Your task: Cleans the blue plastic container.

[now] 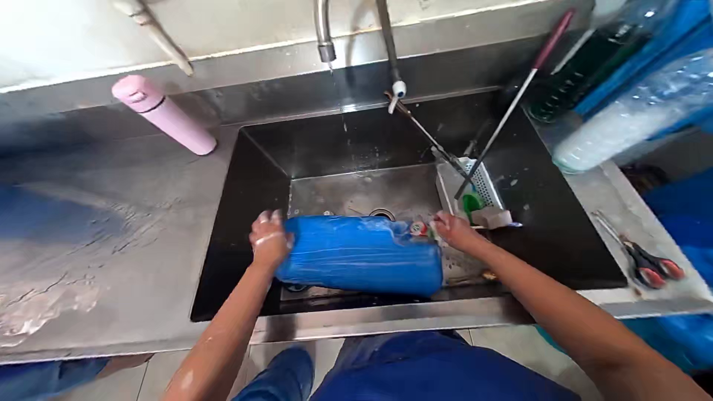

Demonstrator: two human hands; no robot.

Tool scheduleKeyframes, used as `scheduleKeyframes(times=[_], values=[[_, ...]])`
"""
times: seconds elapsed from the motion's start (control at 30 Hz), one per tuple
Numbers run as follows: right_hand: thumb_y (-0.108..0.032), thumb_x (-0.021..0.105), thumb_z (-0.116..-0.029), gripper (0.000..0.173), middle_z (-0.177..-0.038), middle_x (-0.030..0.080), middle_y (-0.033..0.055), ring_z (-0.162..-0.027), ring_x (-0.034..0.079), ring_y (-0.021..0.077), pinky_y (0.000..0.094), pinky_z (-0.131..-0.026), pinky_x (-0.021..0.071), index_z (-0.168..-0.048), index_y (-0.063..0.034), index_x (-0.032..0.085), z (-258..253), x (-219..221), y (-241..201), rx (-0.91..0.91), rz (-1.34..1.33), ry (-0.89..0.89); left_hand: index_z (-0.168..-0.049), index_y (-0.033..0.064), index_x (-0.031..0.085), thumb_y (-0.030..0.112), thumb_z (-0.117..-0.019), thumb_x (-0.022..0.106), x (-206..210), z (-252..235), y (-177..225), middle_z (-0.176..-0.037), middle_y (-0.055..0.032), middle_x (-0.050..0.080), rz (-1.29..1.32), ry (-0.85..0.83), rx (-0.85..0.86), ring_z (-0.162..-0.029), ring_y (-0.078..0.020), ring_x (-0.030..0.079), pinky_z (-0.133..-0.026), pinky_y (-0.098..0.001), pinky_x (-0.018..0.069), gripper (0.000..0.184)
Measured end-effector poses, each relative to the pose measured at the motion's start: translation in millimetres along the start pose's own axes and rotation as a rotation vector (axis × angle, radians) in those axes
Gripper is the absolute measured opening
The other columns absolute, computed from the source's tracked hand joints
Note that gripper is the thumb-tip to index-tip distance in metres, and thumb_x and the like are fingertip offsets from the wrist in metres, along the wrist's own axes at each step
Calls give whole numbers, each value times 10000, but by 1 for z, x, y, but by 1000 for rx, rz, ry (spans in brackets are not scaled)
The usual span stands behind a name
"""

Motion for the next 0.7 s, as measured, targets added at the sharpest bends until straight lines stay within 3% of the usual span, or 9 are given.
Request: scheduleKeyframes(times=[0.07,0.13,0.23,0.33,0.43,0.53,0.6,0.67,0.7], values=[[-166,413,-1112,396,-1235,613,327,-1084,645,371,485,-968,517,-1376,121,484,-28,-10,4,-29,-262,130,-1390,-67,567,121,-945,693,24,2,87,-1476,-363,456,-71,23,382,-1386,-524,442,-1144,-619,372,499],[-245,406,-1120,428,-1255,615,289,-1051,657,349,489,-907,548,-1413,63,455,-72,2,17,-39,-452,174,-1323,11,666,44,-952,651,66,15,176,-1470,-282,525,-27,-101,719,-1370,-443,512,-1135,-546,426,372],[-107,443,-1091,397,-1367,561,319,-1247,578,368,480,-1091,440,-1407,132,468,-100,60,12,-83,-374,-138,-1365,-10,620,-12,-946,638,117,24,249,-1491,-273,510,-131,-383,883,-1381,-446,501,-1138,-558,411,419],[-160,490,-1092,400,-1391,545,314,-1296,542,373,490,-1125,394,-1388,109,493,-101,71,9,-40,-285,-317,-1409,-65,539,127,-1036,552,128,27,245,-1331,-303,620,-200,-469,805,-1246,-460,609,-1066,-592,452,420],[-194,493,-1094,391,-1351,569,319,-1273,551,399,543,-1102,394,-1356,93,530,-103,70,8,-74,-256,-319,-1250,-104,618,326,-1063,506,128,25,240,-1204,-301,665,-241,-410,705,-1163,-445,651,-1005,-578,490,482],[-183,512,-1085,389,-1359,572,312,-1286,550,403,544,-1114,394,-1358,94,534,-103,70,7,-98,-260,-331,-1222,-50,683,426,-1086,446,118,15,252,-1393,-286,568,-381,-416,429,-1357,-443,492,-1079,-606,389,549],[-151,532,-1071,359,-1348,591,305,-1291,557,404,548,-1123,391,-1332,93,573,-104,71,6,-148,-224,-329,-1186,-44,703,377,-1075,504,109,6,256,-1405,-291,541,-405,-343,393,-1354,-455,483,-1059,-597,431,478],[-157,555,-1063,337,-1311,620,295,-1262,579,394,547,-1112,405,-1289,85,615,-104,72,8,-161,-219,-330,-1235,-43,682,245,-1007,639,109,12,253,-1300,-296,606,-259,-276,591,-1240,-449,583,-1029,-560,489,370],[-164,585,-1049,318,-1261,634,295,-1212,593,390,549,-1076,420,-1229,93,639,-103,71,9,-170,-225,-325,-1297,-37,648,204,-980,670,113,19,248,-1314,-291,617,-185,-333,657,-1246,-440,596,-1070,-560,468,399]])
Point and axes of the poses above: each hand's wrist, its own z-axis away from the middle knuckle, its own x-axis out of the palm, y = z × x, the point moved 7 cm from there along -z, towards the middle knuckle
